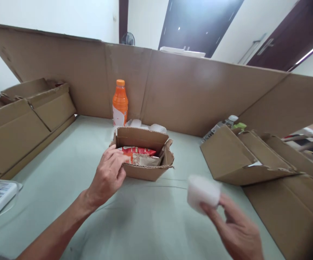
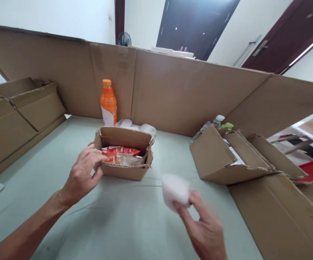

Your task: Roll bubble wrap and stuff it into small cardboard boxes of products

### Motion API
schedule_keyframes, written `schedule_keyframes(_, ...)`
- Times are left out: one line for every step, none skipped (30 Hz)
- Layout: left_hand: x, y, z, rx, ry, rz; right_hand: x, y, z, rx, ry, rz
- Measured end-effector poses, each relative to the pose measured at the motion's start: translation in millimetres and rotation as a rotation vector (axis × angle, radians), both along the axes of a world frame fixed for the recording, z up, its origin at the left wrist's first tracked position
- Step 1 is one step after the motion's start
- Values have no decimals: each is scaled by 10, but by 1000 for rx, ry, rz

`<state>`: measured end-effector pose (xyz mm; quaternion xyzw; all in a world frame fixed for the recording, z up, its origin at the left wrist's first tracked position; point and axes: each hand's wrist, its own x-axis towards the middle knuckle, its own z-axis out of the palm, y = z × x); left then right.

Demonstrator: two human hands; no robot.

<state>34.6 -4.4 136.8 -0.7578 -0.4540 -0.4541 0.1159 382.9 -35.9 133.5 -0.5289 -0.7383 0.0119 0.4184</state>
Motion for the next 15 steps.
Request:
schedule_keyframes(-9,-57,-21,-9,-8,-39,-38,66,181,18,-5,-23)
schedule_keyframes(-21,-137,-34,-25,-11,-71,-100,131,371,39,-2,-32)
schedule_keyframes(-37,-233,-39,-47,-13,-95,-183,197,562,57,-2,-18)
schedule_keyframes(-55,-338,-37,-67,-15,-108,-286,265,744,77,-11,27)
schedule_keyframes(-74,-446,-30,-82,-18,-111,-405,335,907,90,-36,102)
schedule_keyframes(-90,-550,-21,-92,-20,-106,-537,407,1043,96,-78,198)
schedule_keyframes(-104,-645,-12,-97,-23,-96,-681,480,1143,90,-138,311)
schedule_keyframes(-113,-726,-5,-102,-24,-84,-834,552,1203,69,-213,428)
schedule_keyframes(-118,-792,-1,-105,-21,-78,-995,619,1222,42,-300,536)
schedule_keyframes(-120,-841,0,-107,-19,-77,-1160,679,1202,6,-404,624)
schedule_keyframes(-119,-874,-3,-110,-19,-80,-1329,729,1148,-41,-525,693)
schedule_keyframes(-115,-893,-7,-112,-23,-84,-1498,768,1069,-95,-657,747)
schedule_keyframes(-110,-901,-12,-113,-31,-85,-1662,795,975,-155,-787,789)
schedule_keyframes(-102,-901,-15,-111,-44,-81,-1817,811,876,-222,-904,823)
schedule_keyframes(-93,-898,-16,-110,-58,-75,-1957,821,784,-293,-1003,855)
